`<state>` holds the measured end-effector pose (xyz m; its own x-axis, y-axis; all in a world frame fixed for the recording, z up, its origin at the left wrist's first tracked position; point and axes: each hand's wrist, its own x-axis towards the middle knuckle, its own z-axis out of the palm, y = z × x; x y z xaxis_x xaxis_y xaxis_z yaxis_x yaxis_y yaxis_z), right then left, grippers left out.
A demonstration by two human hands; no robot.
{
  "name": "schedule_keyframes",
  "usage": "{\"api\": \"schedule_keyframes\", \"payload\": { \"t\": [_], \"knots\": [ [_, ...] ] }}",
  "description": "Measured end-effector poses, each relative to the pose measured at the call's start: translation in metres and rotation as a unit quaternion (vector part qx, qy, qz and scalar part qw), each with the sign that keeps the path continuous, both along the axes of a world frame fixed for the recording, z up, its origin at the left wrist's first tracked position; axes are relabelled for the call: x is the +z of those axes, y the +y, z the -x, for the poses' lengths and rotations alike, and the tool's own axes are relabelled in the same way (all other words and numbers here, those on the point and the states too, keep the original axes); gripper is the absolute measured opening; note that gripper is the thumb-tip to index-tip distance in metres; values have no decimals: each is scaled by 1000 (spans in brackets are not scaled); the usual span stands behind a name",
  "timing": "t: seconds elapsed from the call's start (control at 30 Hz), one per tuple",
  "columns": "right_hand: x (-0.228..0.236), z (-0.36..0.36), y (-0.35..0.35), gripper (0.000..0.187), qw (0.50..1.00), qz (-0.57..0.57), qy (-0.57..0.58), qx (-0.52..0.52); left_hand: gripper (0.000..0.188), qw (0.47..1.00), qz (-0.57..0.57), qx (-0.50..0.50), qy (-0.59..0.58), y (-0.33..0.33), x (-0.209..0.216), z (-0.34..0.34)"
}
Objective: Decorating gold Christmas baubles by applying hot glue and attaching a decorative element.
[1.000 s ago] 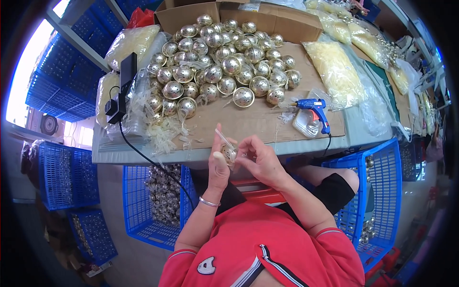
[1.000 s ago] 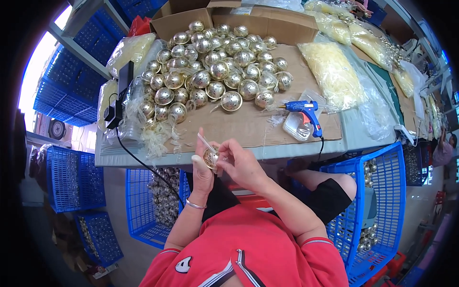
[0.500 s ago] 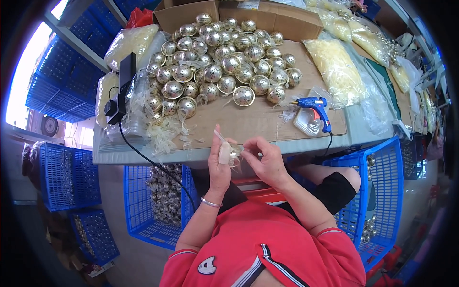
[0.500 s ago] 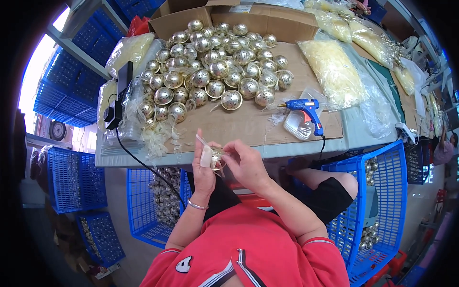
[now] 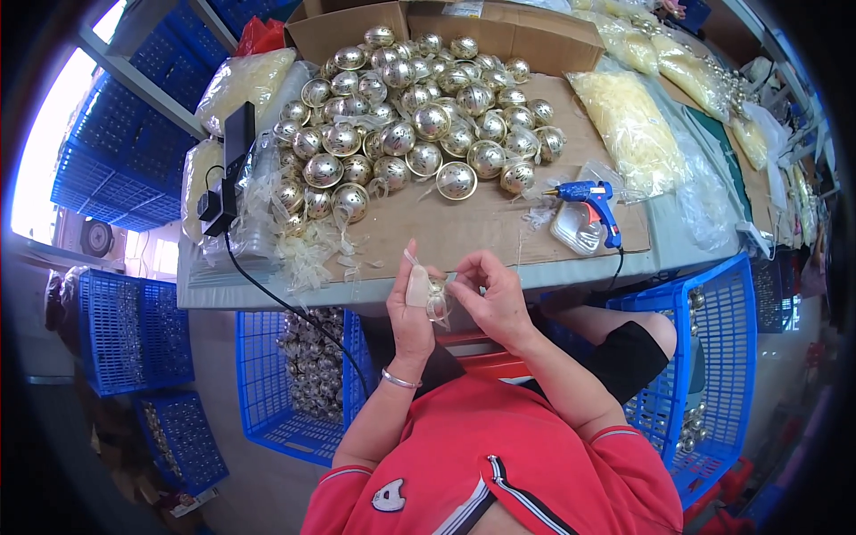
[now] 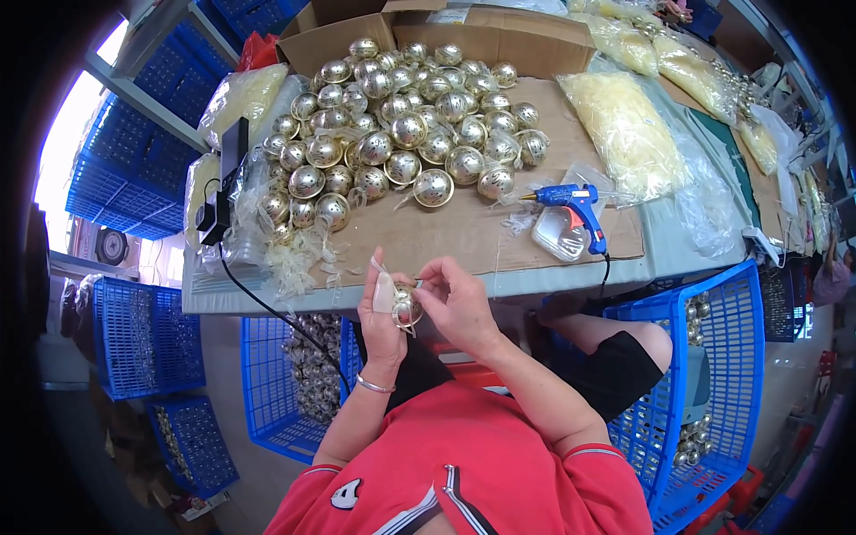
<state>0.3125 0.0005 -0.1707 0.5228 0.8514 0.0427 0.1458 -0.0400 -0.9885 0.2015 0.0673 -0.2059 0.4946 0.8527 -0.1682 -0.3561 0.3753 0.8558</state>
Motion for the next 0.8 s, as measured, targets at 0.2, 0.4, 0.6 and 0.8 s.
{"api": "schedule_keyframes", "payload": {
  "t": [0.2,0.4,0.6,0.8],
  "knots": [
    [4,2,-6,24,999,44,-31,-6,44,1000,-9,16,19,-6,3,4],
    [-13,1,-8,22,982,55,138,116,44,999,-31,9,21,-9,-5,29],
    [-26,-7,-10,19,973,15,168,159,48,985,-7,168,-33,23,27,87],
    [-41,-3,-30,15,985,-3,100,139,66,924,7,383,-13,66,4,230]
  ]
}}
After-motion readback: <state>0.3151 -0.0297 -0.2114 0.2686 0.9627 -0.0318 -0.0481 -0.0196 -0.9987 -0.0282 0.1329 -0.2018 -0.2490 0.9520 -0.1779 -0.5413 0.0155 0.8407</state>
